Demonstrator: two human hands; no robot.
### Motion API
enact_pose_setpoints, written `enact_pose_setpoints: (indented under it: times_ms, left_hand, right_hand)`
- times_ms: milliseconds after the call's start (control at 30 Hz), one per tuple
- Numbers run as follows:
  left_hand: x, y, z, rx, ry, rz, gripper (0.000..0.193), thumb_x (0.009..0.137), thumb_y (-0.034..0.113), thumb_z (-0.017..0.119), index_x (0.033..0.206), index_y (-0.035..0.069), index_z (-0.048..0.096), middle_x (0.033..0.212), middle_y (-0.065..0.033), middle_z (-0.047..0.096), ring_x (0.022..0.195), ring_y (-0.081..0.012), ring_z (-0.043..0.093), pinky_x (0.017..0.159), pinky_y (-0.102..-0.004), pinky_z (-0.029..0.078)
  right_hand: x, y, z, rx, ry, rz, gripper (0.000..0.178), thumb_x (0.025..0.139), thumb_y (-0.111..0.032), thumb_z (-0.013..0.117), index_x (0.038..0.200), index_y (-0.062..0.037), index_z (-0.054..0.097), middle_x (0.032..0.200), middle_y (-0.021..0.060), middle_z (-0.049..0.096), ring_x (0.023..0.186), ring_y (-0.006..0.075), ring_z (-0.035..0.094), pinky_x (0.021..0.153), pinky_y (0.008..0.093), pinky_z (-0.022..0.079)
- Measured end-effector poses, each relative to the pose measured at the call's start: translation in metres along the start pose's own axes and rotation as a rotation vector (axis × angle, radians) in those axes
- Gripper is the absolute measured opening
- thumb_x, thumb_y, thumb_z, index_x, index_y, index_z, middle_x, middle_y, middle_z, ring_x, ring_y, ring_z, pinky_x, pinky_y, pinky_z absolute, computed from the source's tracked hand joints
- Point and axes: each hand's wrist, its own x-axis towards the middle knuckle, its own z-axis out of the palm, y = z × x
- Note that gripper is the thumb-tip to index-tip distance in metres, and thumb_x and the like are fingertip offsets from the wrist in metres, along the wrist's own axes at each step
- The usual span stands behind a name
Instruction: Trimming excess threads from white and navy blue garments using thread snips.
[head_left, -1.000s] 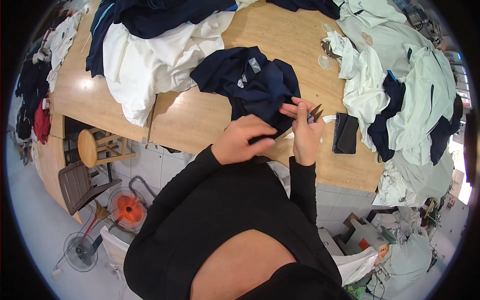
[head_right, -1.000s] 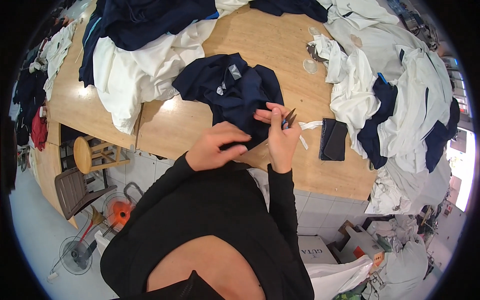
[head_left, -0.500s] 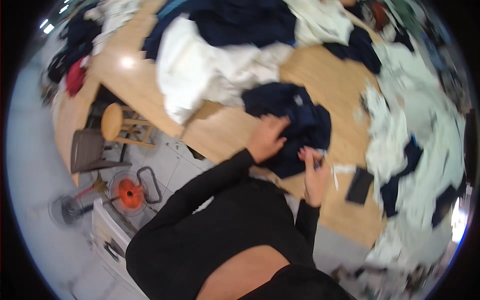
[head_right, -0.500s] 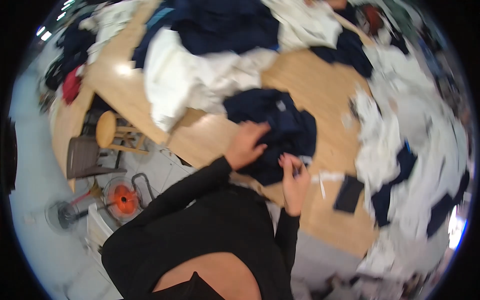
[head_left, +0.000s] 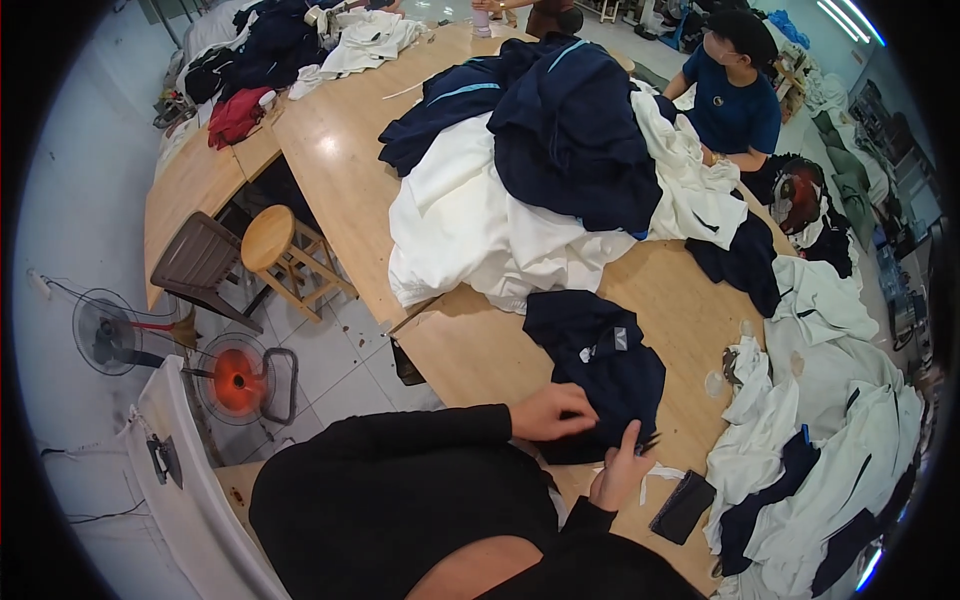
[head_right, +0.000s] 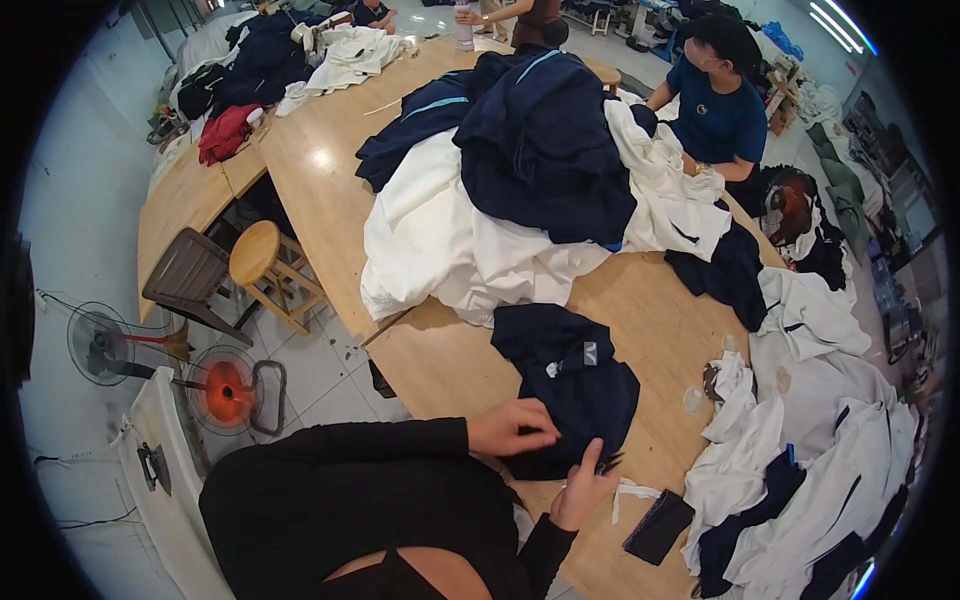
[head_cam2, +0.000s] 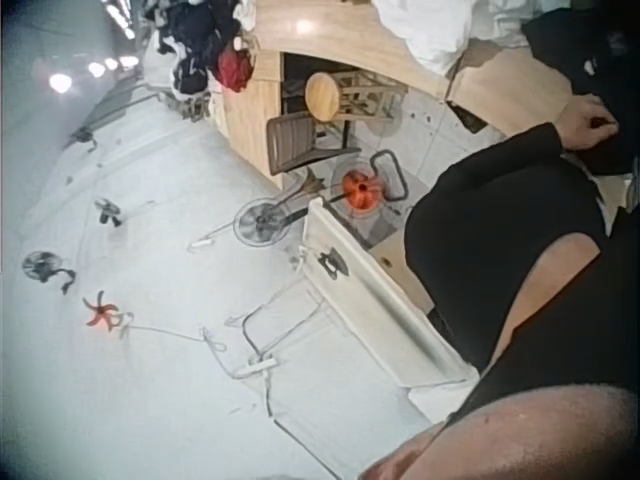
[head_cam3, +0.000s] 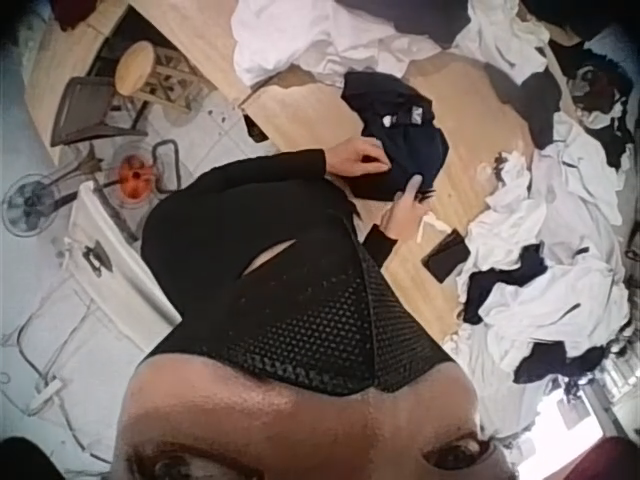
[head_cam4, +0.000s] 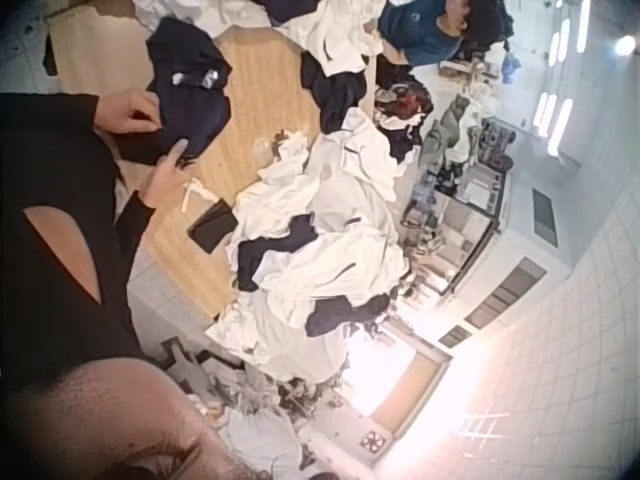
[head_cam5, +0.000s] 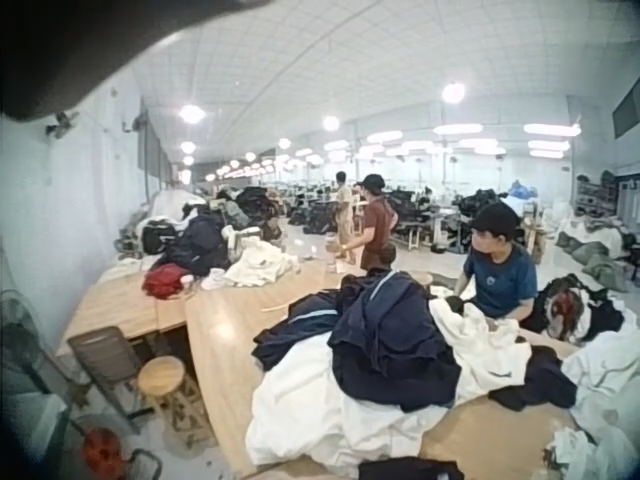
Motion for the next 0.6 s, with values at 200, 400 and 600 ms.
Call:
enact_pose_setpoints:
  times_ms: [200, 400, 600]
  left_hand:
    - [0.008, -0.035, -0.009, -0.511, 0.186, -0.796, 0.045, 0.103, 0.046, 0.074, 0.105, 0.002, 0.074, 0.09, -0.0036, 0.071, 0.086, -0.0174, 0.071, 0.078, -0.0292, 0.056]
    - [0.027, -0.031, 0.003, -1.037, 0.15, -1.193, 0.042, 0.097, 0.052, 0.08, 0.092, 0.014, 0.063, 0.087, 0.0011, 0.065, 0.086, -0.0167, 0.07, 0.082, -0.0337, 0.06]
    - [0.045, 0.008, -0.016, -1.403, 0.31, -0.672, 0.029, 0.111, 0.024, 0.063, 0.138, 0.011, 0.066, 0.133, -0.005, 0.073, 0.125, -0.0217, 0.069, 0.107, -0.0405, 0.058]
  right_hand:
    - [-0.017, -0.028, -0.001, 0.248, 0.054, 0.049, 0.025, 0.105, -0.024, 0.076, 0.105, -0.0107, 0.055, 0.086, -0.0052, 0.055, 0.062, 0.0036, 0.046, 0.048, 0.0232, 0.031]
    - [-0.026, -0.051, -0.006, 0.158, 0.032, -0.023, 0.03, 0.104, -0.03, 0.078, 0.107, -0.0108, 0.055, 0.083, -0.0051, 0.054, 0.06, 0.0029, 0.044, 0.049, 0.0221, 0.032]
    - [-0.029, -0.065, -0.022, 0.165, 0.249, -0.049, 0.026, 0.105, -0.029, 0.076, 0.099, -0.0107, 0.059, 0.083, -0.0042, 0.059, 0.061, 0.0029, 0.05, 0.047, 0.0203, 0.032]
